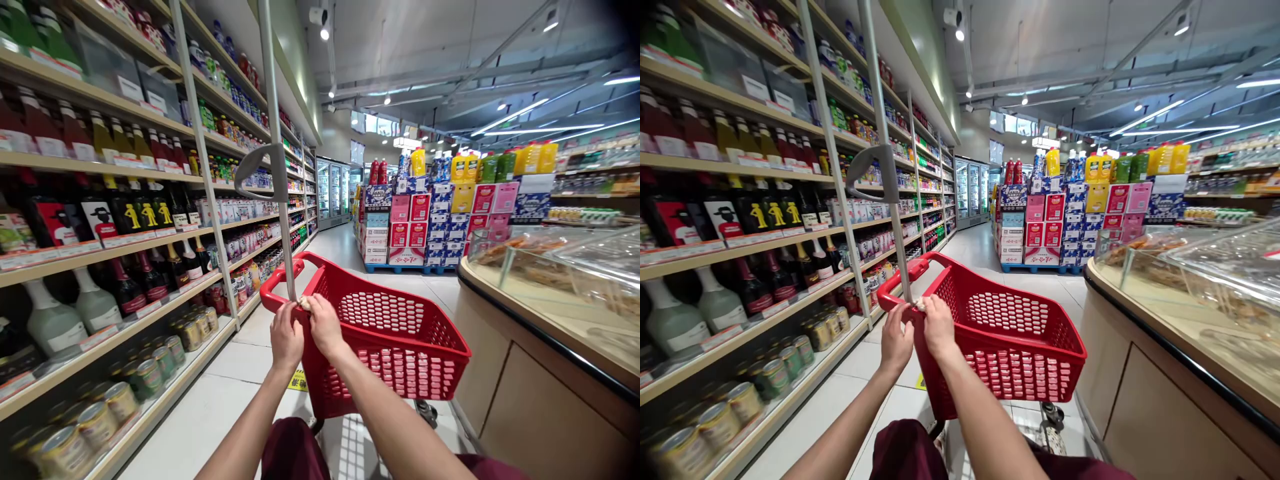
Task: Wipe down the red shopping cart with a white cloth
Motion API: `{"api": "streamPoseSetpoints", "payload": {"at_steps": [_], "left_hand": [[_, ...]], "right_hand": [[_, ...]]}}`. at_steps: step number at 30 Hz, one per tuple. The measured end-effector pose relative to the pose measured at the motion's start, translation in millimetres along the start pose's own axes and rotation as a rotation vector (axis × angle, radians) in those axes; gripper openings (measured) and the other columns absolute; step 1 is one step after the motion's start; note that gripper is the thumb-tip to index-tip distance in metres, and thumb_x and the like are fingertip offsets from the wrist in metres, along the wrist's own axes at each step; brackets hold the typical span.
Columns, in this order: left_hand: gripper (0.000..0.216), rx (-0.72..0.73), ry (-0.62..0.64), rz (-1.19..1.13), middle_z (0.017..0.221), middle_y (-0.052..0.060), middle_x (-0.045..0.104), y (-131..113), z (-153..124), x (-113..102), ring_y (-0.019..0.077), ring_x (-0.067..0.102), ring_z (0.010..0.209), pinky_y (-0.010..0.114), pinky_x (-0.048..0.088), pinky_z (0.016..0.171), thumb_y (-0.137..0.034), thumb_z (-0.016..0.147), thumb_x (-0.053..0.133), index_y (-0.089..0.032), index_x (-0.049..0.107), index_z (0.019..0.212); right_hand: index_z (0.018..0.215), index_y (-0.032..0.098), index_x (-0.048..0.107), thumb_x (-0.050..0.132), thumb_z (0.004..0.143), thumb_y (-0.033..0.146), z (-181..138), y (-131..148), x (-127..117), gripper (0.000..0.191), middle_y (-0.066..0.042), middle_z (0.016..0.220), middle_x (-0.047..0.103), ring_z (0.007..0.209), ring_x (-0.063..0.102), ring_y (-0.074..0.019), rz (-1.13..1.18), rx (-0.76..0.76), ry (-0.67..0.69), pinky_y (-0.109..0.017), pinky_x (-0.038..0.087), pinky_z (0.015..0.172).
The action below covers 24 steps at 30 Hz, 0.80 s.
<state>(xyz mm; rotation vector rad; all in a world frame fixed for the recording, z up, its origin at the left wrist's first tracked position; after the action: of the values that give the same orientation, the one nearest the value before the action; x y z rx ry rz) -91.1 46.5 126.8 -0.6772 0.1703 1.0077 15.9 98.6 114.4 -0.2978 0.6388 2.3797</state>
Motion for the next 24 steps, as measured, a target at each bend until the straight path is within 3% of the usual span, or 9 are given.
{"api": "streamPoseSetpoints", "payload": {"at_steps": [3, 6, 9, 14, 16, 19, 21, 24], "left_hand": [[0.041, 0.145, 0.095, 0.19, 0.124, 0.009, 0.051, 1, -11, 0, 0.0202, 0.042, 0.119, 0.041, 0.032, 0.102, -0.008, 0.076, 0.035, -0.018, 0.049, 0.113], [0.046, 0.224, 0.167, 0.294, 0.132, 0.011, 0.045, -6, -23, 6, 0.0206, 0.035, 0.126, 0.045, 0.023, 0.106, -0.005, 0.076, 0.034, -0.015, 0.046, 0.119], [0.053, 0.295, 0.228, 0.347, 0.138, 0.011, 0.038, -17, -30, 15, 0.0206, 0.027, 0.13, 0.046, 0.017, 0.108, -0.003, 0.074, 0.033, -0.012, 0.041, 0.125], [0.058, 0.357, 0.341, 0.435, 0.14, 0.01, 0.035, -26, -33, 36, 0.0219, 0.024, 0.132, 0.047, 0.016, 0.109, -0.004, 0.072, 0.035, -0.011, 0.038, 0.13], [0.059, 0.37, 0.381, 0.477, 0.14, 0.01, 0.034, -23, -32, 40, 0.0222, 0.022, 0.132, 0.048, 0.015, 0.109, -0.005, 0.072, 0.035, -0.011, 0.038, 0.13], [0.062, 0.395, 0.423, 0.516, 0.142, 0.01, 0.03, -19, -33, 40, 0.0227, 0.018, 0.133, 0.049, 0.012, 0.109, -0.006, 0.071, 0.035, -0.011, 0.035, 0.132], [0.064, 0.387, 0.432, 0.528, 0.142, 0.01, 0.028, -21, -37, 43, 0.0234, 0.015, 0.134, 0.049, 0.011, 0.109, -0.007, 0.07, 0.037, -0.01, 0.033, 0.134], [0.065, 0.424, 0.497, 0.516, 0.143, 0.011, 0.027, -40, -49, 58, 0.0228, 0.013, 0.134, 0.047, 0.012, 0.109, -0.008, 0.071, 0.038, -0.009, 0.03, 0.135]], "right_hand": [[0.12, 0.018, 0.051, 0.035, 0.081, 0.008, -20, -8, -1, 0.044, -0.009, 0.118, 0.055, 0.109, 0.048, -0.0187, -0.019, -0.094, 0.054, -0.036, 0.04, 0.093], [0.125, 0.021, 0.046, 0.034, 0.083, 0.007, -57, -46, -37, 0.047, -0.008, 0.124, 0.052, 0.116, 0.043, -0.0183, -0.081, -0.202, 0.082, -0.037, 0.038, 0.097], [0.128, 0.022, 0.043, 0.03, 0.081, 0.002, -81, -77, -60, 0.052, -0.009, 0.124, 0.051, 0.119, 0.041, -0.0199, -0.22, -0.14, 0.01, -0.042, 0.037, 0.097], [0.128, 0.024, 0.043, 0.035, 0.084, 0.009, -70, -62, -31, 0.047, -0.009, 0.128, 0.049, 0.122, 0.038, -0.0217, -0.235, -0.11, 0.048, -0.044, 0.037, 0.096], [0.128, 0.025, 0.044, 0.036, 0.085, 0.011, -70, -68, -35, 0.045, -0.008, 0.128, 0.049, 0.122, 0.038, -0.0217, -0.233, -0.137, 0.08, -0.044, 0.036, 0.097], [0.126, 0.023, 0.046, 0.035, 0.085, 0.01, -92, -110, -77, 0.045, -0.007, 0.126, 0.051, 0.121, 0.039, -0.021, -0.287, -0.1, 0.076, -0.043, 0.035, 0.098], [0.122, 0.024, 0.05, 0.031, 0.083, 0.008, -108, -142, -110, 0.046, -0.006, 0.123, 0.053, 0.12, 0.039, -0.0218, -0.353, -0.015, -0.001, -0.046, 0.034, 0.098], [0.12, 0.021, 0.052, 0.027, 0.081, 0.005, -117, -159, -129, 0.049, -0.01, 0.123, 0.051, 0.121, 0.037, -0.0237, -0.399, 0.132, -0.11, -0.051, 0.032, 0.097]]}}
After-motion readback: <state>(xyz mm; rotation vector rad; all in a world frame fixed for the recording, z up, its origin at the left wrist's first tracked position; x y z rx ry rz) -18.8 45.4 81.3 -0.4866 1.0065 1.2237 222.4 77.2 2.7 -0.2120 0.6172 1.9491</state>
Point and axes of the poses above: each hand's wrist, its own z-axis towards the middle knuckle, its own x-axis out of the palm, y = z × x, the point moved 1 cm from there along z, towards the middle knuckle
